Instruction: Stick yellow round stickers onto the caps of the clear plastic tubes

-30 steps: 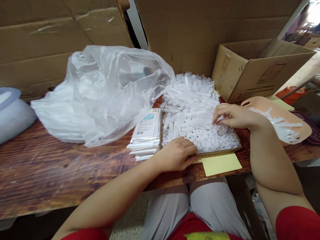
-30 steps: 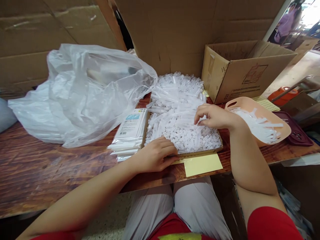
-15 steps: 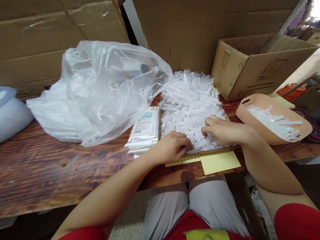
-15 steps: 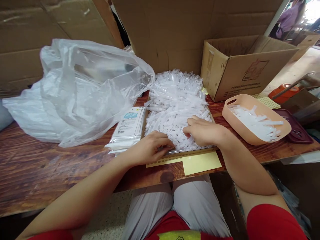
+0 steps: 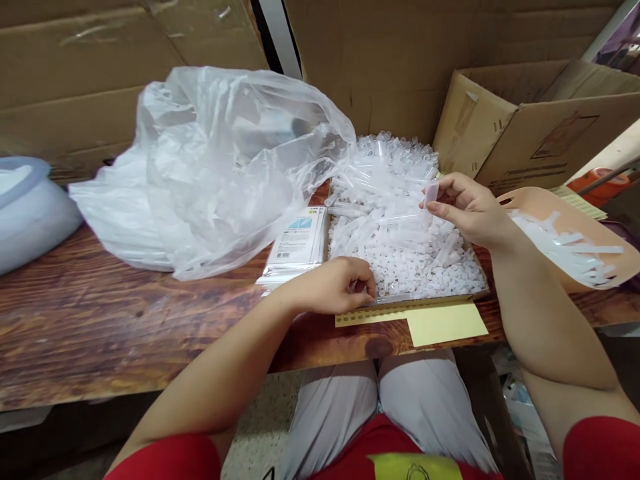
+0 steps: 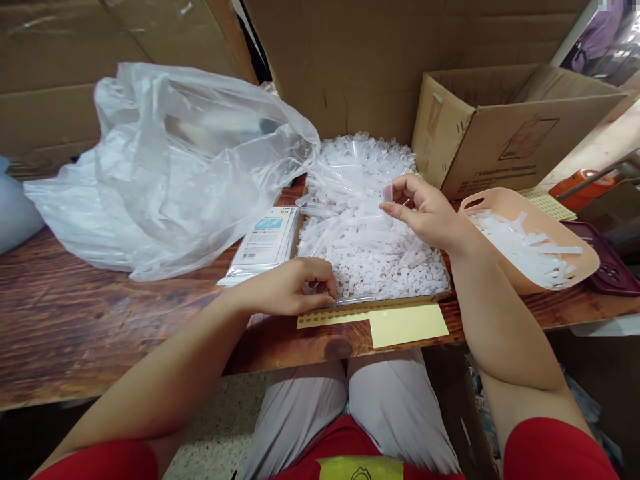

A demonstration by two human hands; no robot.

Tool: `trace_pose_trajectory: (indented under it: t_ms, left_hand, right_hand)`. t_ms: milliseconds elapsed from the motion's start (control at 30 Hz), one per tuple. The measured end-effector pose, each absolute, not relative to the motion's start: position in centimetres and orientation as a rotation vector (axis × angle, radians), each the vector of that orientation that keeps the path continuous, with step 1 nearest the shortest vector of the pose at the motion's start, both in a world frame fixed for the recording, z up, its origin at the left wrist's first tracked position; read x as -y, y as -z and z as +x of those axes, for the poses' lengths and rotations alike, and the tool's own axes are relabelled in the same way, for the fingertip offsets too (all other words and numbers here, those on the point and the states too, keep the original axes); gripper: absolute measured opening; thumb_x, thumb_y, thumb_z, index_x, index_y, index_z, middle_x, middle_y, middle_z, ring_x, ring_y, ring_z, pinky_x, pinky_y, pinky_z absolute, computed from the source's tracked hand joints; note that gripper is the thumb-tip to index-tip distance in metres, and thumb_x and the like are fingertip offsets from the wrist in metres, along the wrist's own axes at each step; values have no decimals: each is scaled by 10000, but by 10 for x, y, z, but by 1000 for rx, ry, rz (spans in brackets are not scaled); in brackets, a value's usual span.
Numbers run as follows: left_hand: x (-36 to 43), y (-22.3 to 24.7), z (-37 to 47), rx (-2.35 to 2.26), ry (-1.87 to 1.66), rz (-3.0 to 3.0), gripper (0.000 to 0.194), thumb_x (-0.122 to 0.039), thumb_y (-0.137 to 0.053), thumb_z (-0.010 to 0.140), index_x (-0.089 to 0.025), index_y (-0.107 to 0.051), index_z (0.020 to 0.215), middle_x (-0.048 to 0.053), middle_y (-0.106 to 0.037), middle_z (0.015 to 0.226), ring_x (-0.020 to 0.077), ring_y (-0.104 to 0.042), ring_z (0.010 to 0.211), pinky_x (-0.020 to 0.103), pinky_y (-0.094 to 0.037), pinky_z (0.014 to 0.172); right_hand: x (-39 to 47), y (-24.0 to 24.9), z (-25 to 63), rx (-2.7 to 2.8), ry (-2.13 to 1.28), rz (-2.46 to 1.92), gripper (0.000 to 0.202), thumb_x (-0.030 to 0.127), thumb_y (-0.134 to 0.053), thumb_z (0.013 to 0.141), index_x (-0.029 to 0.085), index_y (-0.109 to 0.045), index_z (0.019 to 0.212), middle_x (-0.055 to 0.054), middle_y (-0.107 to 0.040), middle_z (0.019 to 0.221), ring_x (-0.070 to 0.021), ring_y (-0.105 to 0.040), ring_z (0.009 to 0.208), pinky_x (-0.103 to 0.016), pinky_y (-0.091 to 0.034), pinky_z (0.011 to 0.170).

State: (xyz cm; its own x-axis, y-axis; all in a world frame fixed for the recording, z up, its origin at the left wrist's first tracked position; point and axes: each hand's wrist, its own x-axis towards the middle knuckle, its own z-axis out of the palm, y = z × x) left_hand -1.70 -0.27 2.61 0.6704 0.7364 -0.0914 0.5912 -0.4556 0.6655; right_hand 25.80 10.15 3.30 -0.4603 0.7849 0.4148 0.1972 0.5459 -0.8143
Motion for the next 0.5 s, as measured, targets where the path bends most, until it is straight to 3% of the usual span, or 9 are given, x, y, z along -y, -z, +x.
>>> trace_pose_trajectory:
  t_ms: [133,267,333,500]
  left_hand:
    - [5,-23,-13,-1043,-245,2286,104,-183,-664,826,-183,-754,878,39,-724,871,175,-647,815,301,-482,781]
    - [6,-25,-11,-1045,-209,2316,117,-205,-664,858,-166,-766,901,56,-710,872,184,-643,836,313,-484,818]
    - [7,-27,-12,-1029,-221,2325,136,-177,-642,860,-161,-765,915,59,-705,882,187,-645,859,314,-484,842]
    - [3,-29,-21,-1042,-307,2322,214,-61,-600,784,-172,-743,899,46,-706,914,185,-643,896,291,-482,839]
  right_hand:
    - [-113,-19,252,2034,-542,-962,265,420,-692,864,226,-656,1041,-49,-688,980,-210,-629,875,-378,-518,794]
    - [-109,-22,251,2115,-345,-981,376,398,-692,853,234,-663,1190,-91,-685,1132,-245,-635,979,-374,-518,755]
    - [-96,-33,251,2148,-397,-944,383,420,-688,868,227,-663,1198,-99,-677,1171,-238,-643,991,-342,-509,714]
    - [-52,-54,238,2681,-887,-637,209,382,-610,949,212,-704,1027,-56,-737,992,-197,-670,903,-317,-506,788]
